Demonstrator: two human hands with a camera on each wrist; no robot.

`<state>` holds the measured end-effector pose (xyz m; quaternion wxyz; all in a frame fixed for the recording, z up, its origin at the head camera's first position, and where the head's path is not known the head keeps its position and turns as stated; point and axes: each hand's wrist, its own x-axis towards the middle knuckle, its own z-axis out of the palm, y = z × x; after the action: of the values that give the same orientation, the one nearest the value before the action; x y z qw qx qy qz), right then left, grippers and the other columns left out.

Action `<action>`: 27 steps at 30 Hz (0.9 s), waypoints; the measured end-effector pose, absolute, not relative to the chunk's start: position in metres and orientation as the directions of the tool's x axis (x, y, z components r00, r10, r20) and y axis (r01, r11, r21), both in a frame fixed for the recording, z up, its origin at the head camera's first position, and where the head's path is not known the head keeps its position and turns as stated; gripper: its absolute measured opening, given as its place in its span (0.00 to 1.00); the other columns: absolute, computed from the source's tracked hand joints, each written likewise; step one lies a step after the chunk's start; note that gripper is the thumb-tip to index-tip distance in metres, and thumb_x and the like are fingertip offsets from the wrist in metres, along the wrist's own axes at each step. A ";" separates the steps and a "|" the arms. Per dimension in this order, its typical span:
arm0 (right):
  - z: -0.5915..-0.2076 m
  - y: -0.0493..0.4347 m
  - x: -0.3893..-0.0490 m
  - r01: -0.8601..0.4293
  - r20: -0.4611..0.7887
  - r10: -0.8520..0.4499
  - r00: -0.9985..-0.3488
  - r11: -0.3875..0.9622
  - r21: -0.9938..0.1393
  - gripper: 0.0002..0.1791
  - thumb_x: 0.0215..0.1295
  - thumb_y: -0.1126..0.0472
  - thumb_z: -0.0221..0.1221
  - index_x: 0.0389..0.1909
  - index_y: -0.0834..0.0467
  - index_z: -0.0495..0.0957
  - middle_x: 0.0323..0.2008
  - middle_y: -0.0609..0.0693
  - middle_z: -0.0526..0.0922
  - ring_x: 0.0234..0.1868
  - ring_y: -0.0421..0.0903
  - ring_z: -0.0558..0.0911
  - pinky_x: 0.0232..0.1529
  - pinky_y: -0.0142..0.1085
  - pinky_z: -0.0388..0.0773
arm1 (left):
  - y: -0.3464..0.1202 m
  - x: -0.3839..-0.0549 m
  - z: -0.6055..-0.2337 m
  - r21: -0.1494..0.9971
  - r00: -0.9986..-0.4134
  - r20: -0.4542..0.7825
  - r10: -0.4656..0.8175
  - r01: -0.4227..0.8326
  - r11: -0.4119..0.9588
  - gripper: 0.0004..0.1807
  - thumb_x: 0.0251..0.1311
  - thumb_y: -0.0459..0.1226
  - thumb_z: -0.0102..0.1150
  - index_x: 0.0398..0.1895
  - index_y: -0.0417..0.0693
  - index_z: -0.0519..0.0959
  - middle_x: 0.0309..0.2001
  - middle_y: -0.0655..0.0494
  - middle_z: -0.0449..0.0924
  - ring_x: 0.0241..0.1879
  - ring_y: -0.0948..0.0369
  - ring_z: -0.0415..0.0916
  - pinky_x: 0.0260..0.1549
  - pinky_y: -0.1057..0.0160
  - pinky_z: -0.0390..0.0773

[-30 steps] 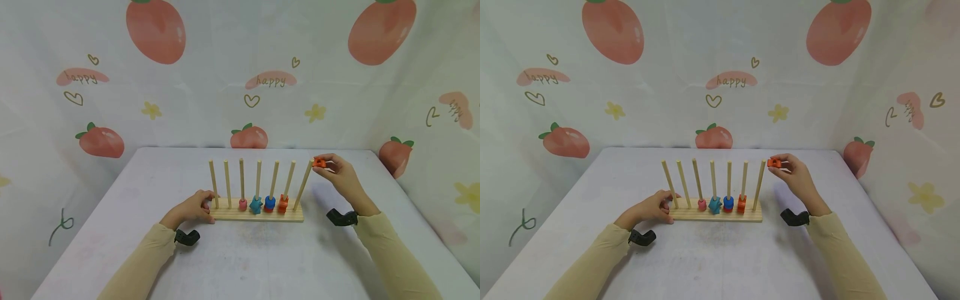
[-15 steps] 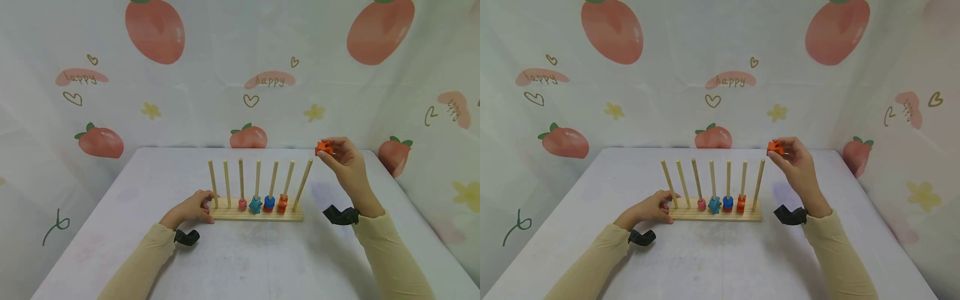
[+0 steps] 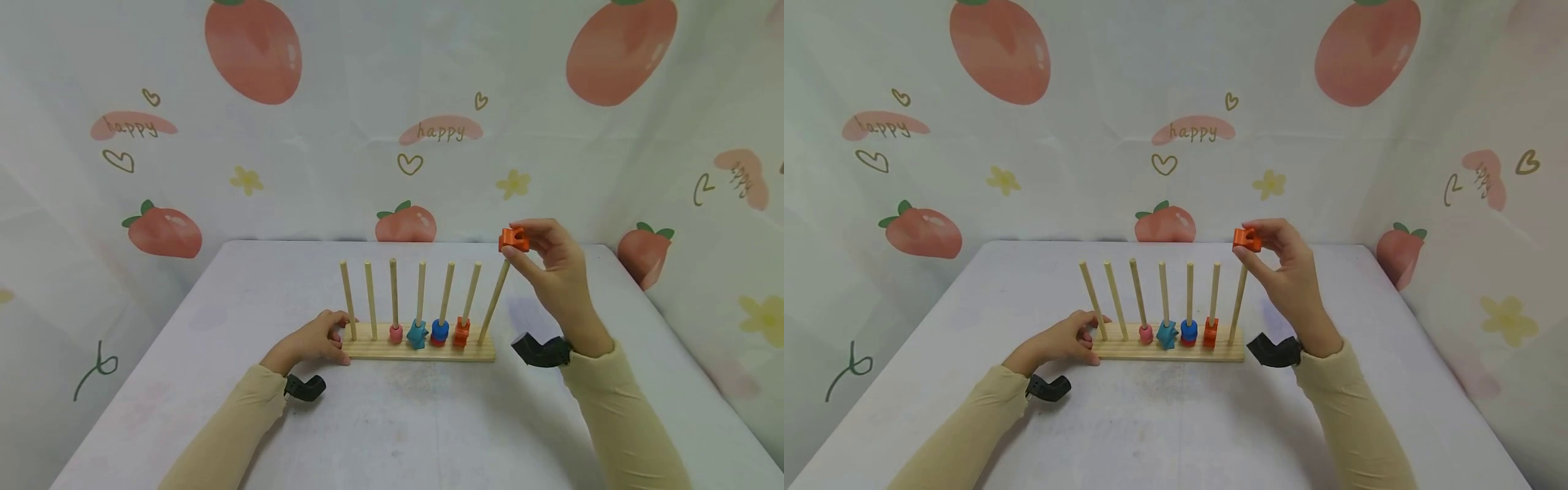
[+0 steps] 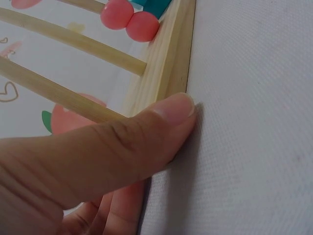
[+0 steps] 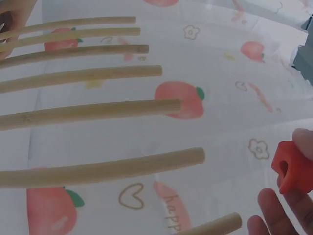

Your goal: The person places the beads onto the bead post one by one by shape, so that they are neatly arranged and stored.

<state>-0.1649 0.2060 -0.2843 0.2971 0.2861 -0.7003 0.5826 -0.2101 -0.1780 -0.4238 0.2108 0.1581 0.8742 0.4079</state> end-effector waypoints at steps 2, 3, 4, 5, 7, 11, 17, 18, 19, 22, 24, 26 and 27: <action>-0.286 0.203 -0.166 -0.758 0.763 -0.068 -0.643 0.193 -0.622 0.19 0.55 0.81 0.60 0.49 0.76 0.72 0.41 0.42 0.82 0.41 0.38 0.80 0.51 0.26 0.74 | -0.177 -0.210 -0.423 0.778 -0.862 -0.244 0.444 0.100 0.621 0.43 0.39 0.33 0.79 0.61 0.38 0.67 0.49 0.45 0.64 0.41 0.56 0.66 0.40 0.61 0.69; -0.286 0.202 -0.166 -0.763 0.768 -0.077 -0.635 0.214 -0.609 0.19 0.55 0.81 0.60 0.49 0.76 0.72 0.42 0.41 0.81 0.41 0.37 0.80 0.51 0.26 0.74 | -0.177 -0.209 -0.422 0.776 -0.861 -0.244 0.446 0.102 0.622 0.43 0.39 0.33 0.79 0.61 0.38 0.67 0.49 0.45 0.65 0.41 0.56 0.66 0.40 0.61 0.69; -0.287 0.201 -0.167 -0.768 0.773 -0.087 -0.628 0.231 -0.598 0.20 0.54 0.82 0.60 0.49 0.76 0.72 0.43 0.40 0.81 0.41 0.37 0.80 0.51 0.26 0.74 | -0.177 -0.209 -0.422 0.776 -0.862 -0.247 0.442 0.097 0.623 0.43 0.39 0.33 0.79 0.61 0.38 0.67 0.49 0.45 0.65 0.41 0.56 0.66 0.40 0.61 0.69; -0.288 0.200 -0.168 -0.772 0.777 -0.095 -0.623 0.236 -0.590 0.20 0.54 0.82 0.60 0.49 0.76 0.72 0.43 0.40 0.81 0.41 0.37 0.80 0.51 0.26 0.74 | -0.177 -0.209 -0.422 0.776 -0.863 -0.248 0.440 0.095 0.624 0.43 0.39 0.33 0.79 0.61 0.38 0.67 0.49 0.45 0.65 0.41 0.56 0.66 0.40 0.62 0.69; -0.289 0.198 -0.169 -0.779 0.781 -0.114 -0.614 0.246 -0.577 0.21 0.52 0.84 0.60 0.49 0.75 0.72 0.44 0.39 0.80 0.42 0.37 0.79 0.52 0.26 0.73 | -0.176 -0.208 -0.420 0.776 -0.862 -0.248 0.442 0.096 0.623 0.43 0.39 0.33 0.79 0.61 0.38 0.67 0.49 0.45 0.65 0.41 0.56 0.66 0.39 0.62 0.69; -0.294 0.195 -0.173 -0.784 0.783 -0.142 -0.606 0.273 -0.557 0.23 0.50 0.85 0.61 0.49 0.73 0.74 0.44 0.39 0.79 0.43 0.37 0.77 0.52 0.26 0.73 | -0.176 -0.207 -0.419 0.775 -0.862 -0.246 0.444 0.100 0.624 0.42 0.39 0.33 0.78 0.60 0.38 0.68 0.49 0.44 0.65 0.41 0.56 0.66 0.39 0.63 0.68; -0.301 0.192 -0.178 -0.787 0.781 -0.179 -0.598 0.315 -0.531 0.25 0.48 0.84 0.63 0.49 0.70 0.76 0.42 0.44 0.80 0.45 0.37 0.77 0.52 0.26 0.72 | -0.176 -0.208 -0.419 0.774 -0.860 -0.242 0.449 0.107 0.624 0.41 0.39 0.32 0.78 0.60 0.38 0.68 0.50 0.44 0.64 0.41 0.56 0.65 0.39 0.63 0.69; -0.302 0.192 -0.179 -0.787 0.780 -0.186 -0.597 0.322 -0.526 0.25 0.47 0.84 0.64 0.50 0.70 0.76 0.42 0.46 0.81 0.45 0.37 0.77 0.53 0.26 0.71 | -0.176 -0.208 -0.419 0.775 -0.858 -0.239 0.454 0.113 0.622 0.41 0.39 0.32 0.78 0.60 0.38 0.68 0.50 0.44 0.64 0.41 0.56 0.66 0.39 0.63 0.69; -0.303 0.191 -0.180 -0.789 0.781 -0.193 -0.593 0.330 -0.518 0.25 0.47 0.84 0.64 0.50 0.69 0.77 0.41 0.48 0.81 0.46 0.36 0.77 0.54 0.26 0.71 | -0.176 -0.208 -0.419 0.775 -0.860 -0.240 0.451 0.110 0.623 0.41 0.39 0.32 0.79 0.60 0.38 0.68 0.50 0.44 0.64 0.41 0.57 0.66 0.39 0.63 0.69; -0.306 0.191 -0.182 -0.788 0.781 -0.204 -0.590 0.355 -0.502 0.27 0.46 0.84 0.64 0.51 0.68 0.77 0.40 0.54 0.81 0.46 0.35 0.77 0.55 0.25 0.70 | -0.176 -0.208 -0.420 0.774 -0.863 -0.247 0.440 0.098 0.626 0.41 0.38 0.32 0.79 0.60 0.39 0.69 0.49 0.45 0.64 0.41 0.57 0.66 0.39 0.63 0.69; -0.309 0.192 -0.184 -0.781 0.775 -0.211 -0.596 0.375 -0.499 0.28 0.46 0.83 0.65 0.52 0.67 0.77 0.39 0.56 0.81 0.46 0.34 0.76 0.55 0.25 0.69 | -0.176 -0.209 -0.421 0.776 -0.864 -0.248 0.438 0.094 0.624 0.41 0.38 0.32 0.79 0.60 0.40 0.69 0.49 0.45 0.64 0.41 0.57 0.66 0.39 0.62 0.69; -0.311 0.193 -0.185 -0.775 0.769 -0.213 -0.603 0.386 -0.500 0.29 0.45 0.83 0.65 0.53 0.66 0.77 0.39 0.57 0.81 0.46 0.33 0.76 0.55 0.24 0.69 | -0.176 -0.209 -0.421 0.777 -0.865 -0.248 0.436 0.091 0.623 0.41 0.38 0.32 0.79 0.60 0.40 0.69 0.49 0.45 0.64 0.41 0.56 0.66 0.39 0.62 0.69; -0.312 0.193 -0.185 -0.774 0.767 -0.214 -0.605 0.387 -0.501 0.30 0.45 0.83 0.66 0.53 0.66 0.77 0.39 0.57 0.81 0.46 0.33 0.76 0.55 0.24 0.69 | -0.176 -0.209 -0.422 0.779 -0.865 -0.246 0.437 0.093 0.621 0.41 0.38 0.32 0.79 0.60 0.39 0.69 0.49 0.45 0.64 0.41 0.56 0.66 0.39 0.62 0.69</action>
<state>-0.1855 0.1928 -0.3118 0.3094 0.3194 -0.7733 0.4520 -0.2091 -0.1763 -0.4217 0.2111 0.1514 0.8751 0.4083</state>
